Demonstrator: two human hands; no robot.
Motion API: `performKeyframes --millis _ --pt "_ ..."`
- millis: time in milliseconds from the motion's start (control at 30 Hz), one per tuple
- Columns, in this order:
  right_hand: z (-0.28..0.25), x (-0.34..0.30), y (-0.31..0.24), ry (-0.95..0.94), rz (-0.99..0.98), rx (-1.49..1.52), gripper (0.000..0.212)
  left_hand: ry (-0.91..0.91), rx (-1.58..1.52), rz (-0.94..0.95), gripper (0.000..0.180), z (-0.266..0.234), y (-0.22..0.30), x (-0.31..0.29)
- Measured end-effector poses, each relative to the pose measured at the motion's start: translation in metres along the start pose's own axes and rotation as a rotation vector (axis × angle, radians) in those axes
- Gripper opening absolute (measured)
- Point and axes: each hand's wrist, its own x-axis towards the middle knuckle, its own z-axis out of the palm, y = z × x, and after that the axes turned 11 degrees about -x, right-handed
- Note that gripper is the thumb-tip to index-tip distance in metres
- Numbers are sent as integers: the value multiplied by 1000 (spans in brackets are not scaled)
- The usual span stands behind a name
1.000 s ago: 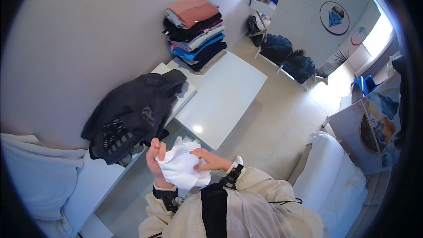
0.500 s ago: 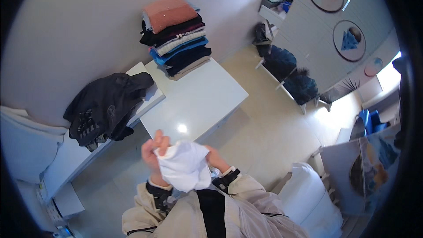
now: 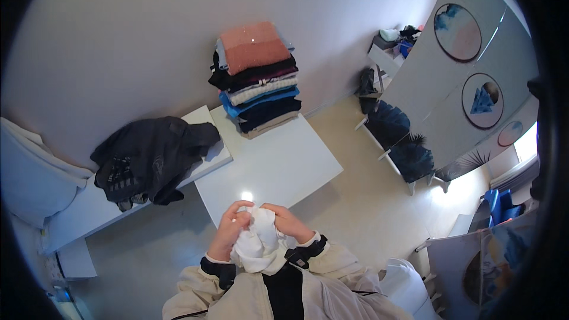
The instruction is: The person folds a white duvet on a bed, then moves to a nearby table to fold multiple clothing items one by one. The person handles the duvet and several garments, placing folded items in a stack on the table.
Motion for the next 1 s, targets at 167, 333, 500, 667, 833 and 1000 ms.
performKeyframes --millis 167,333,500,667,833,1000 --pt "-16 41 -12 -16 -10 -143 17 -24 98 2 26 0 26 35" --pt "-21 77 -22 -267 -33 -368 19 72 281 69 10 -31 32 47" --pt "-68 136 -30 -353 -276 -475 37 321 294 135 17 -44 33 37" --pt "-190 239 -36 382 -266 -454 49 538 173 321 20 -31 10 21" --pt "-290 342 -98 714 -529 -811 52 685 1 374 12 12 -18 15" --pt "-329 405 -105 663 -424 -839 45 795 8 426 11 46 -43 15"
